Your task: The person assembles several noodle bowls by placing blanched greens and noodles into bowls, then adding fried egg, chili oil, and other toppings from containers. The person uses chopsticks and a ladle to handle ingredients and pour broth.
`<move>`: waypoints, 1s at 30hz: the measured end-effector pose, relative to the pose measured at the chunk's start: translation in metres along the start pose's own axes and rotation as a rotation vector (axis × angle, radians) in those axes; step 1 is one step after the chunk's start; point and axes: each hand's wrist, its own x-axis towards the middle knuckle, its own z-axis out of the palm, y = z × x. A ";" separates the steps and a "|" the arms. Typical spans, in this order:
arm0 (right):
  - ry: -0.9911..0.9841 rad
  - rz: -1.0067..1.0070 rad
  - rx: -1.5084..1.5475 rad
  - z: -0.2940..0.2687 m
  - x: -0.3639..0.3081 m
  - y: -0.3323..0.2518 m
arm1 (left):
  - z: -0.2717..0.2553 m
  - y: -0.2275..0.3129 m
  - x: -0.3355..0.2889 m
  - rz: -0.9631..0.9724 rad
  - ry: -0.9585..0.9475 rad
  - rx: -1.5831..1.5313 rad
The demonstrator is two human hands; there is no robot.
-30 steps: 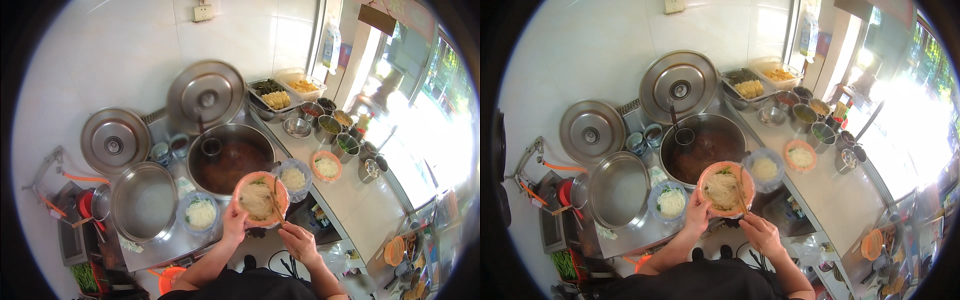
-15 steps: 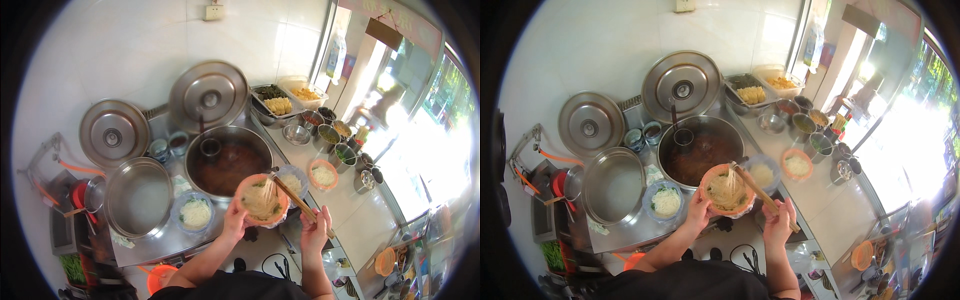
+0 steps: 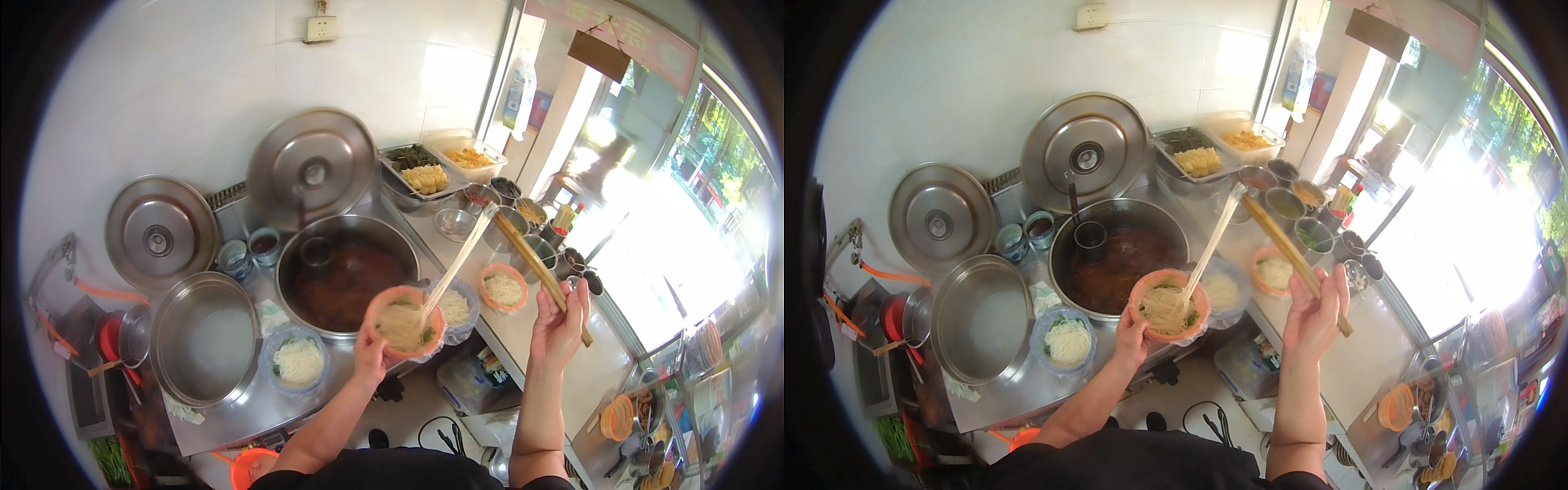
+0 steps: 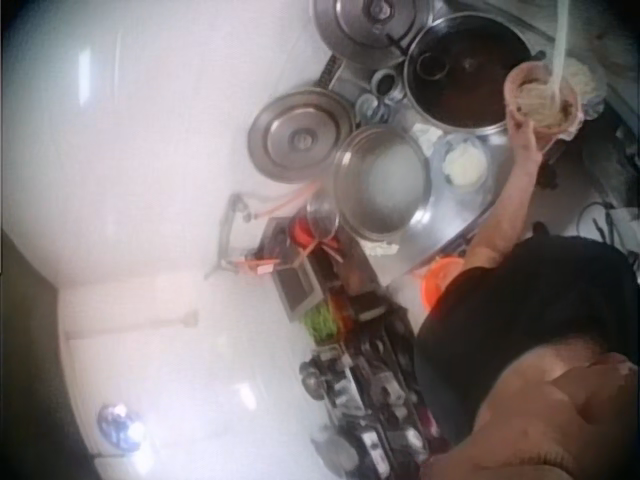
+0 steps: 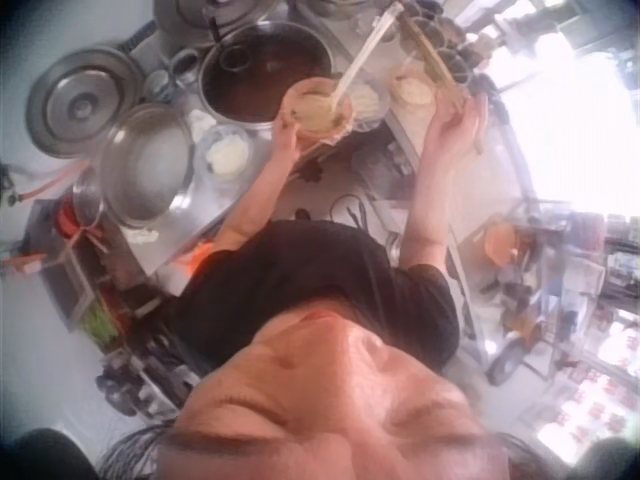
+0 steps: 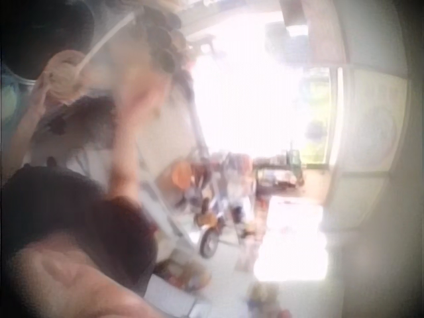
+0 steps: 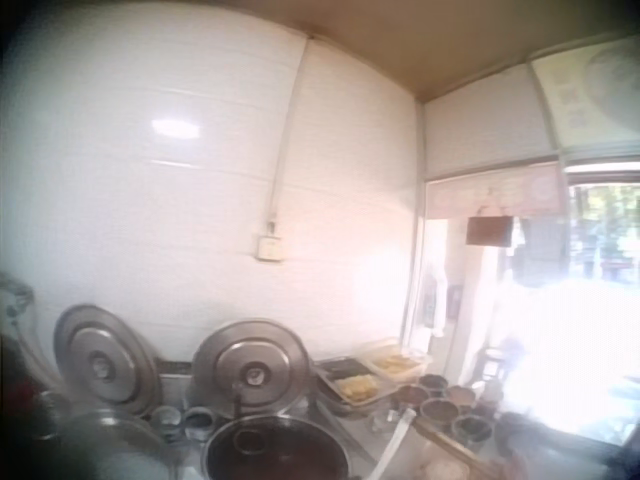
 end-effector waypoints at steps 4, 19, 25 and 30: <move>0.002 -0.025 -0.003 0.000 0.023 -0.003 | -0.001 -0.006 0.009 0.033 0.052 0.028; -0.450 -0.187 -1.085 -0.142 0.022 0.092 | 0.030 0.019 0.016 0.070 0.043 0.055; -0.672 -0.223 -0.943 -0.143 -0.021 0.109 | 0.048 0.030 0.013 0.023 0.077 0.119; -0.430 -0.440 -0.815 -0.144 -0.036 0.158 | 0.052 0.034 0.006 0.032 0.073 0.109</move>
